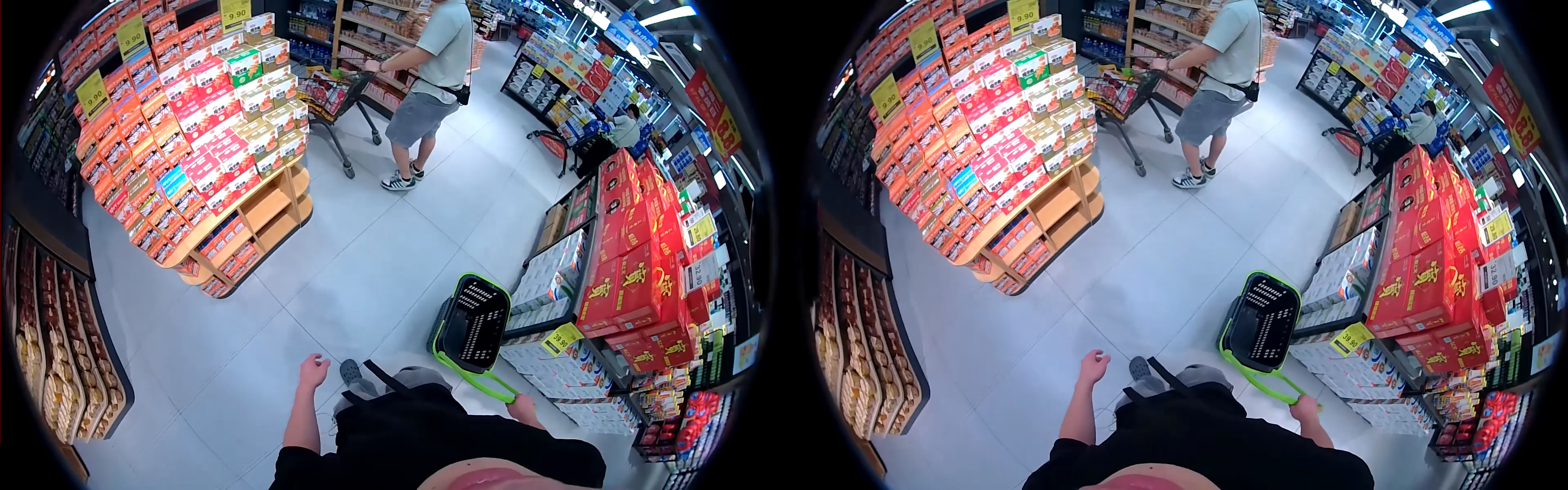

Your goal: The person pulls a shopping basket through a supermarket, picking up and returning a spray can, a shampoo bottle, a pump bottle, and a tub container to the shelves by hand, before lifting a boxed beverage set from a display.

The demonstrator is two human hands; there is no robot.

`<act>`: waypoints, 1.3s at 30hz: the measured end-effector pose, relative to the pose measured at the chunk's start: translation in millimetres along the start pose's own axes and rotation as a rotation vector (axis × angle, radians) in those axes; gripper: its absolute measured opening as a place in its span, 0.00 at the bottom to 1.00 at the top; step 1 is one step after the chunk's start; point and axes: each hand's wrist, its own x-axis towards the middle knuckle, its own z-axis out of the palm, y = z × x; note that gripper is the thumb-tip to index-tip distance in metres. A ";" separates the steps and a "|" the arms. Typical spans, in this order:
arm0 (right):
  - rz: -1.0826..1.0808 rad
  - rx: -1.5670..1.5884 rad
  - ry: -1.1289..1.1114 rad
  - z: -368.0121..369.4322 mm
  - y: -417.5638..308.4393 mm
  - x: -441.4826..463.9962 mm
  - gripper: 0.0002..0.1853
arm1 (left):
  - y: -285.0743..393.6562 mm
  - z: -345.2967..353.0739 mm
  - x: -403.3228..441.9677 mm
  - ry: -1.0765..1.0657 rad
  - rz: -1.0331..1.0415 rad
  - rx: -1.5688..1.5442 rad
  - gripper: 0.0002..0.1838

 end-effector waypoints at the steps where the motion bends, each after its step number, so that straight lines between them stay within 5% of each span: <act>1: 0.005 0.005 0.015 4.9 -3.3 5.1 0.23 | 8.9 -5.2 10.5 -0.012 0.009 0.007 0.29; 6: -0.031 0.046 0.198 20.9 -16.4 25.5 0.23 | 40.9 0.6 66.5 -0.090 0.062 0.027 0.30; 9: 0.114 0.133 -0.033 17.0 -26.1 42.2 0.22 | 70.0 13.2 90.0 -0.125 0.097 0.011 0.30; 19: 0.202 0.128 0.152 -26.0 -66.1 46.9 0.12 | 132.0 62.9 216.3 -0.329 0.184 0.186 0.28; 30: 0.353 0.238 -0.008 -15.3 -123.1 41.8 0.11 | 323.2 67.5 386.2 -0.465 0.220 0.316 0.26; 39: 0.515 0.291 -0.048 -47.3 -192.3 101.9 0.11 | 492.9 199.8 494.6 -0.681 0.403 0.530 0.26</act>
